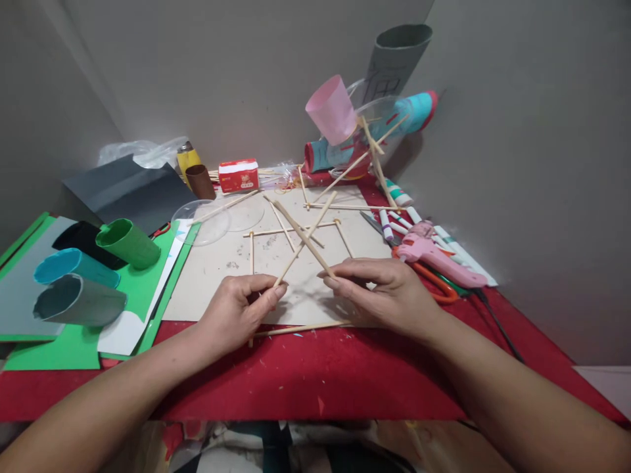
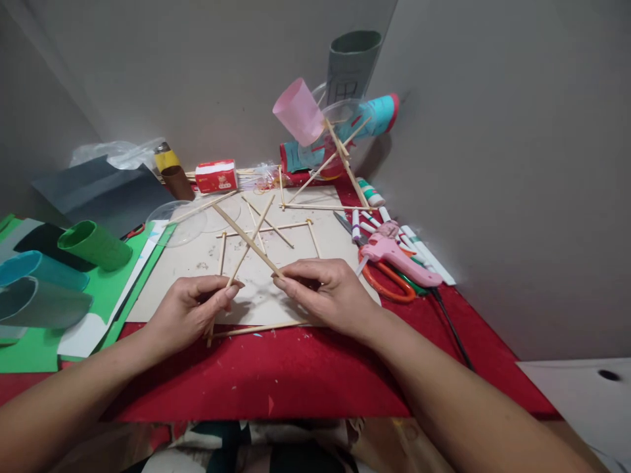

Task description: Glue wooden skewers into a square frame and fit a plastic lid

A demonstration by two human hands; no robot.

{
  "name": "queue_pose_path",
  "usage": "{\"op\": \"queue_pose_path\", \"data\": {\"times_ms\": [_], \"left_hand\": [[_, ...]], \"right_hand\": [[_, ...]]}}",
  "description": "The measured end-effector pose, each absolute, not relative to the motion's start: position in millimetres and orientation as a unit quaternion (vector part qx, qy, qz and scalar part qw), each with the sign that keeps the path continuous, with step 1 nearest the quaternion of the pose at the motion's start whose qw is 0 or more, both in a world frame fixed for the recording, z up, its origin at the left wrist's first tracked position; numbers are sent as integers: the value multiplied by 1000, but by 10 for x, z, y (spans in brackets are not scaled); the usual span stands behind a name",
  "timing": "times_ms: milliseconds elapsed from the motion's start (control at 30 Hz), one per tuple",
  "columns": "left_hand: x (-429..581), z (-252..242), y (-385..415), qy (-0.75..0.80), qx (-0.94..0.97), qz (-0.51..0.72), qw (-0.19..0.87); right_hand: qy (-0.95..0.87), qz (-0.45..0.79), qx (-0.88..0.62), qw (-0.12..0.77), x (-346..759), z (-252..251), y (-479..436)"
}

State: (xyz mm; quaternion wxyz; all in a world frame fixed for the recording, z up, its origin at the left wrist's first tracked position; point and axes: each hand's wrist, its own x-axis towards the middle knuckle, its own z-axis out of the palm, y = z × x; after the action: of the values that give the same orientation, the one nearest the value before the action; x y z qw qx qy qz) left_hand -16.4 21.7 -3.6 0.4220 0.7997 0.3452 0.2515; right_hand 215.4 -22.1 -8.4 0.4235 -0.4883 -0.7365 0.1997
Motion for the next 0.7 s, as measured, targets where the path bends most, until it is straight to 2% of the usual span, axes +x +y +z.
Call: {"op": "queue_pose_path", "data": {"times_ms": [700], "left_hand": [[-52,-54,181,322,833,280,353]], "right_hand": [[-765,93,-461,439,2204,-72,-212]]}}
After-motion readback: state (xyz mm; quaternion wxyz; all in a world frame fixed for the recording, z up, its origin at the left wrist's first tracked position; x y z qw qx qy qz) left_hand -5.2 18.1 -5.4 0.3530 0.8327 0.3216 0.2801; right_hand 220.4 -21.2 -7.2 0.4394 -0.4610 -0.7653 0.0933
